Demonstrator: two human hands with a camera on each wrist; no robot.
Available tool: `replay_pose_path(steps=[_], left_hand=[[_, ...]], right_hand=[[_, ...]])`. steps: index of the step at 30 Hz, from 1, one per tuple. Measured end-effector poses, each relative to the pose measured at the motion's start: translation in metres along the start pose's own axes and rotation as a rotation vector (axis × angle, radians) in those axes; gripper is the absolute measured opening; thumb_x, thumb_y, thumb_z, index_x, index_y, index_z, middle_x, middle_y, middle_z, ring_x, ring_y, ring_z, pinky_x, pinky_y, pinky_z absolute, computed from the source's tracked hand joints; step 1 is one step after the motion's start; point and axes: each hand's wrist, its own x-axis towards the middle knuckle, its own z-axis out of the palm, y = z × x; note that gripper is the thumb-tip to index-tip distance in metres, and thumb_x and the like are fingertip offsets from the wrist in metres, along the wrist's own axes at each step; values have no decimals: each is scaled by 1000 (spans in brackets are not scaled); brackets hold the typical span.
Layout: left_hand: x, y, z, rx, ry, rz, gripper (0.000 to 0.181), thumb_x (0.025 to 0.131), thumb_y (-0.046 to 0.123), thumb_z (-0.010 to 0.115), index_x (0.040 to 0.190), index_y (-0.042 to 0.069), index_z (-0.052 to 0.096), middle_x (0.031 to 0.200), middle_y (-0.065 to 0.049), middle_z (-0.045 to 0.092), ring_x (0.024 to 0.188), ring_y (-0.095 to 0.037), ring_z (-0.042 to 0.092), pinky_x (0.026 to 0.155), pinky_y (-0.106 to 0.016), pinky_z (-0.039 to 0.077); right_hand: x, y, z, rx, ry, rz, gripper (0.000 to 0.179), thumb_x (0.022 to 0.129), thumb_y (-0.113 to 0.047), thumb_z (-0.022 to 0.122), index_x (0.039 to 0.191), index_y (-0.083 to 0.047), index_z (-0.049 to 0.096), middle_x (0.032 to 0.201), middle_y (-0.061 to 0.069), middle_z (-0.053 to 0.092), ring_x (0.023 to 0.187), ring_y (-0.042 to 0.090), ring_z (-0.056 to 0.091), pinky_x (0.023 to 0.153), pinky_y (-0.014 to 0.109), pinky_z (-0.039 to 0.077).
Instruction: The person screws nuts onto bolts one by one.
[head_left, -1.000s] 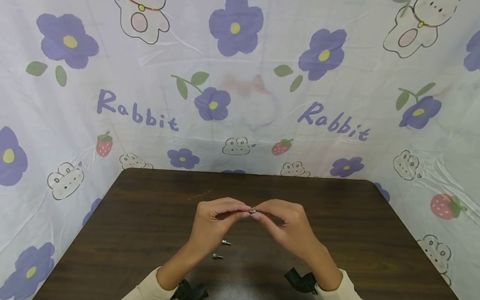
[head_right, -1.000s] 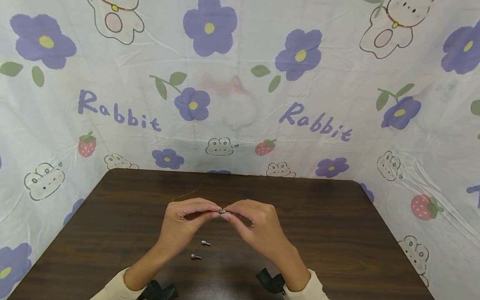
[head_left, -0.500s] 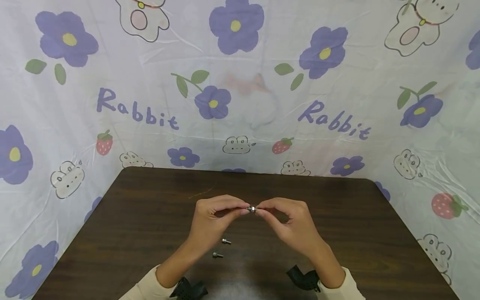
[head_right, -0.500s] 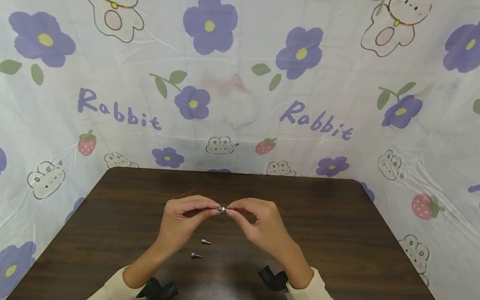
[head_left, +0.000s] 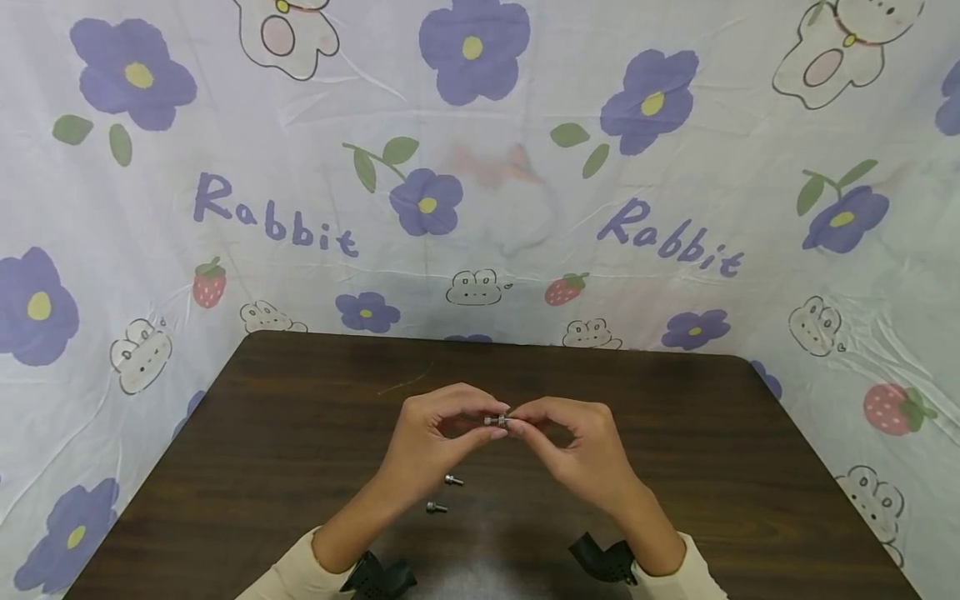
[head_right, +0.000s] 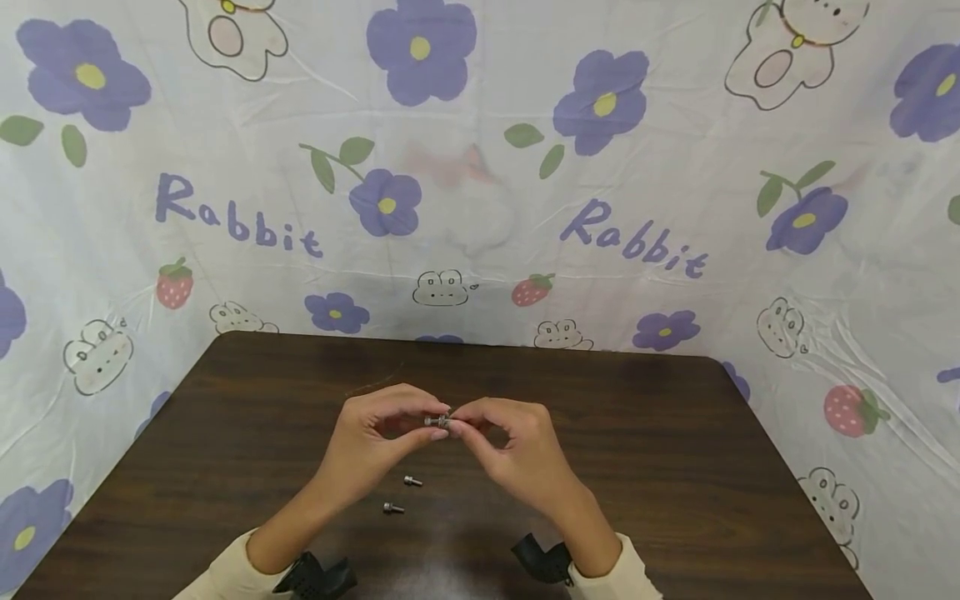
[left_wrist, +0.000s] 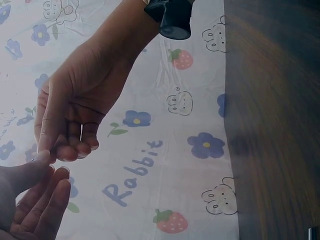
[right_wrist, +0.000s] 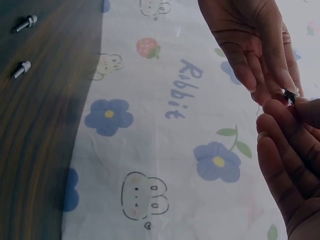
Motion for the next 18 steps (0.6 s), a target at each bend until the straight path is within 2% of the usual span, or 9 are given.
replay_pose_path(steps=[4,12,15,18], left_hand=[[0,1,0,31,5,-14,16,88,7,79,104,6,78,96,-3,75,86,-17,72,71,-34,62],[-1,1,0,58,1,-102,6,95,15,75,96,11,79,90,2,75,80,-15,72,69,-35,63],[-1,1,0,62,-2,-151,17,101,16,67,90,10,78,84,1,75,76,-17,73,68,-34,63],[-1,1,0,35,-10,-182,19,103,14,61,96,7,77,86,-3,76,77,-20,74,70,-33,63]], right_hand=[[0,-1,0,-16,12,-13,8,96,-14,73,96,-8,77,88,3,76,76,14,73,68,21,58],[0,-3,1,-28,34,-51,8,96,-14,73,96,-7,76,87,3,76,76,15,73,66,26,59],[1,-4,1,-21,39,-66,6,95,-11,74,96,-6,76,87,4,76,76,15,73,68,26,59],[1,-3,1,-28,49,-76,6,95,-12,74,96,-7,76,87,4,76,76,15,73,67,27,59]])
